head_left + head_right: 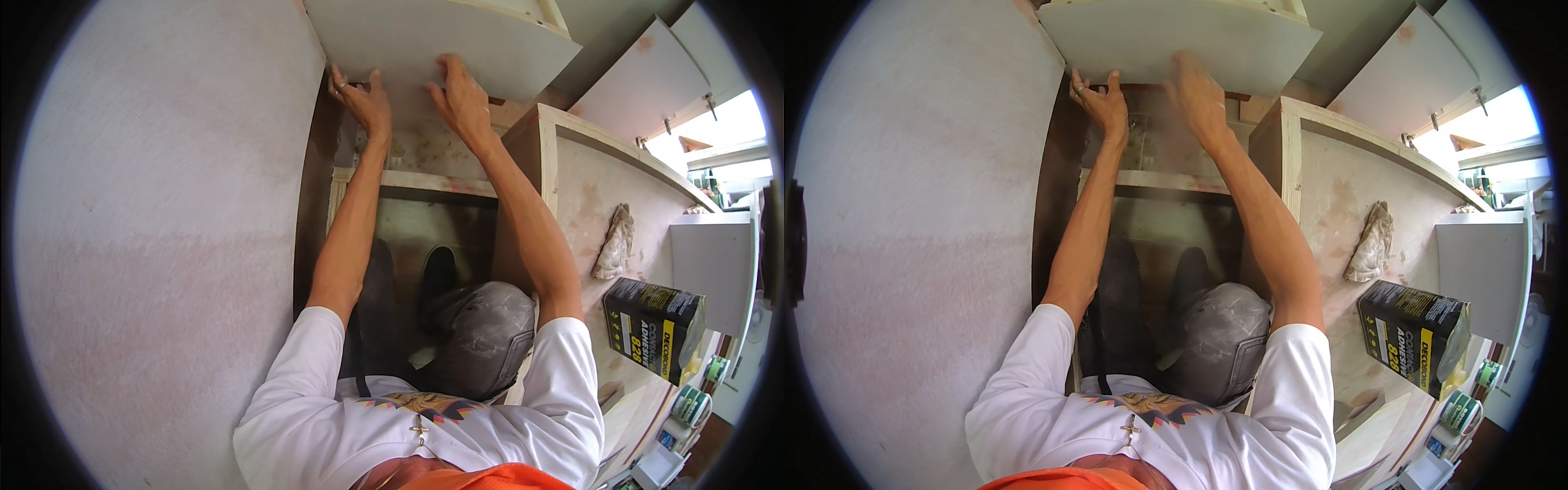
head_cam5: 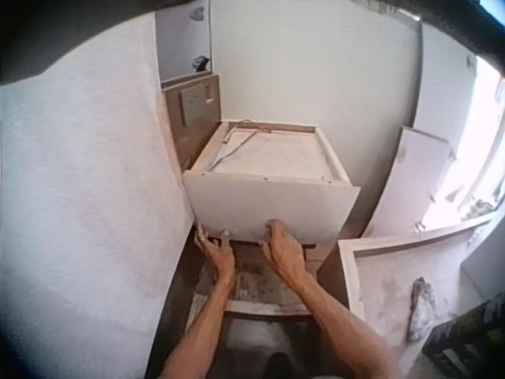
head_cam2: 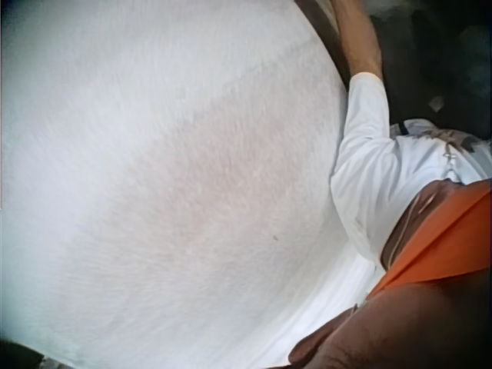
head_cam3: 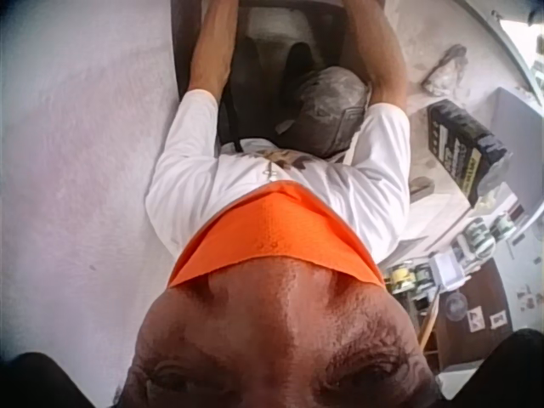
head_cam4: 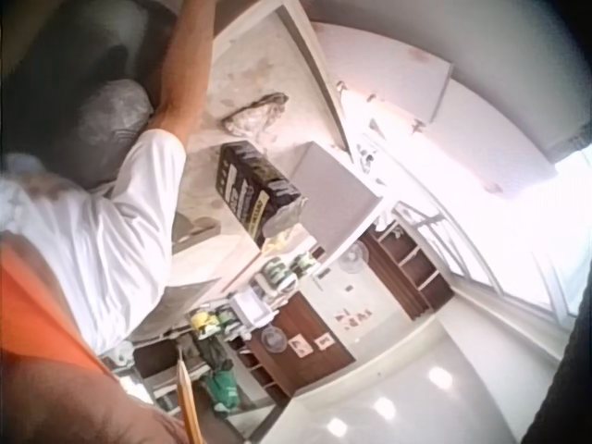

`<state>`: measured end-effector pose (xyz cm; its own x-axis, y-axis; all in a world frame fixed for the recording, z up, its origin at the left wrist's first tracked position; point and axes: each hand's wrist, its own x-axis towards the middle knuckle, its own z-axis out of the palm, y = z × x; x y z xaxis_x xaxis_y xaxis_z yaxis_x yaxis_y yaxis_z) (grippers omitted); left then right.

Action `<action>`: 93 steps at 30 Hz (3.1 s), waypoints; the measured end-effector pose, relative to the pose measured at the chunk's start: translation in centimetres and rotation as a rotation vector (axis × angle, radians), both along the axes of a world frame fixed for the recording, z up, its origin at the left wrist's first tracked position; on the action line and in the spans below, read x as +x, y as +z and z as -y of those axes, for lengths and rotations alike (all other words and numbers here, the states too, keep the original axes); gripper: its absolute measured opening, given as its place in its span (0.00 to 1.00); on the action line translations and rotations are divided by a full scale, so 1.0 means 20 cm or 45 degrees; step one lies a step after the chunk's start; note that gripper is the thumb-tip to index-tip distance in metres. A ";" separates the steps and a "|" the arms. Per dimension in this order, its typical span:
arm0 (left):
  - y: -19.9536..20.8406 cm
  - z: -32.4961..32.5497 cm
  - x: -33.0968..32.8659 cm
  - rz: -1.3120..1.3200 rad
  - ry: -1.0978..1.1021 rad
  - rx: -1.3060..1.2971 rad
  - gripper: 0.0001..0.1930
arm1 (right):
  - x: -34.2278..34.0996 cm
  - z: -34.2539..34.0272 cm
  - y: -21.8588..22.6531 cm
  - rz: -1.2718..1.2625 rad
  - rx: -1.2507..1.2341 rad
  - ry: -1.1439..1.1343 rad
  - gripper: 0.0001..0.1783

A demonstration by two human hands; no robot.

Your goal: The person handles a white cabinet panel, positions it into a cabinet frame, and secures it using a hammer and nails. The person also wipes the panel with a cloth and uses a utility knife to trim edges. The task occurs in a workshop with tools and materials visible on the workbench.

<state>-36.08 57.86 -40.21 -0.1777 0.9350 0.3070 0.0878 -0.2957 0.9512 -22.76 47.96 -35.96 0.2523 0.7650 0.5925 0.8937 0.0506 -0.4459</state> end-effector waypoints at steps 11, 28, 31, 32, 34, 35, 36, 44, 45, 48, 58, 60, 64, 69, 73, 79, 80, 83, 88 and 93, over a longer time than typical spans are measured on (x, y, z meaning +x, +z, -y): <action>0.07 -0.05 0.03 -0.126 0.066 0.091 0.51 | -0.02 -0.01 0.02 -0.013 -0.100 -0.024 0.25; 0.50 -0.06 0.00 -0.233 0.026 0.480 0.52 | -0.03 0.01 0.02 -0.055 -0.161 -0.010 0.26; 0.52 -0.06 0.03 -0.214 0.030 0.416 0.54 | -0.02 0.02 0.01 -0.023 -0.116 -0.005 0.27; 0.53 -0.06 0.04 -0.208 0.030 0.385 0.54 | -0.01 0.02 0.00 -0.016 -0.103 -0.003 0.27; 0.51 -0.10 0.03 -0.299 0.099 0.519 0.55 | 0.01 0.03 0.00 -0.011 -0.102 -0.010 0.27; 0.49 -0.13 0.03 -0.332 0.115 0.586 0.55 | -0.01 0.02 0.01 -0.009 -0.118 -0.032 0.26; 0.48 -0.14 -0.01 -0.342 0.080 0.588 0.54 | -0.02 0.03 0.01 -0.014 -0.140 -0.061 0.26; 0.55 0.01 -0.01 -0.424 -0.022 0.666 0.45 | 0.09 0.10 0.18 -0.560 0.071 -0.248 0.18; 0.57 0.04 0.02 -0.459 -0.034 0.747 0.43 | 0.09 0.11 0.19 -0.594 0.103 -0.334 0.16; 0.67 0.07 0.09 -0.408 -0.127 0.867 0.36 | 0.12 0.11 0.17 -0.622 0.387 -0.355 0.15; 0.83 -0.12 0.14 -1.275 -0.249 1.019 0.29 | 0.16 0.14 0.26 -1.093 0.265 -0.251 0.21; 0.84 -0.13 0.17 -1.296 -0.240 1.057 0.28 | 0.12 0.08 0.16 -1.157 0.359 -0.346 0.26; 0.83 -0.12 0.18 -1.394 -0.211 0.977 0.26 | 0.02 0.08 0.08 -1.180 0.370 -0.654 0.46; 0.84 -0.14 0.16 -1.384 -0.258 0.916 0.25 | -0.10 0.03 0.33 -1.556 0.225 -0.694 0.61; 0.85 -0.11 0.17 -1.383 -0.254 0.971 0.26 | -0.06 0.06 0.38 -1.670 0.149 -0.691 0.64; 0.93 -0.11 0.19 -1.548 -0.257 0.890 0.27 | 0.07 0.00 0.28 -1.804 0.256 -0.602 0.55; 0.96 -0.10 0.24 -1.559 -0.310 0.897 0.26 | 0.20 -0.02 0.13 -1.792 0.334 -0.537 0.52; 0.91 -0.12 0.19 -1.520 -0.292 0.888 0.25 | 0.20 -0.01 0.10 -1.944 0.367 -0.462 0.46; 0.90 -0.12 0.21 -1.465 -0.317 0.888 0.24 | 0.23 -0.07 0.03 -1.656 0.427 -0.756 0.50; 0.88 -0.14 0.20 -1.473 -0.267 0.915 0.25 | 0.10 -0.11 0.11 -1.576 0.356 -0.893 0.61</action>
<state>-32.09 60.67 -22.54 0.6307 0.4869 0.6042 0.6102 -0.7922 0.0014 -20.78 50.20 -33.79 0.9704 0.1691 -0.1725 -0.1726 -0.0140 -0.9849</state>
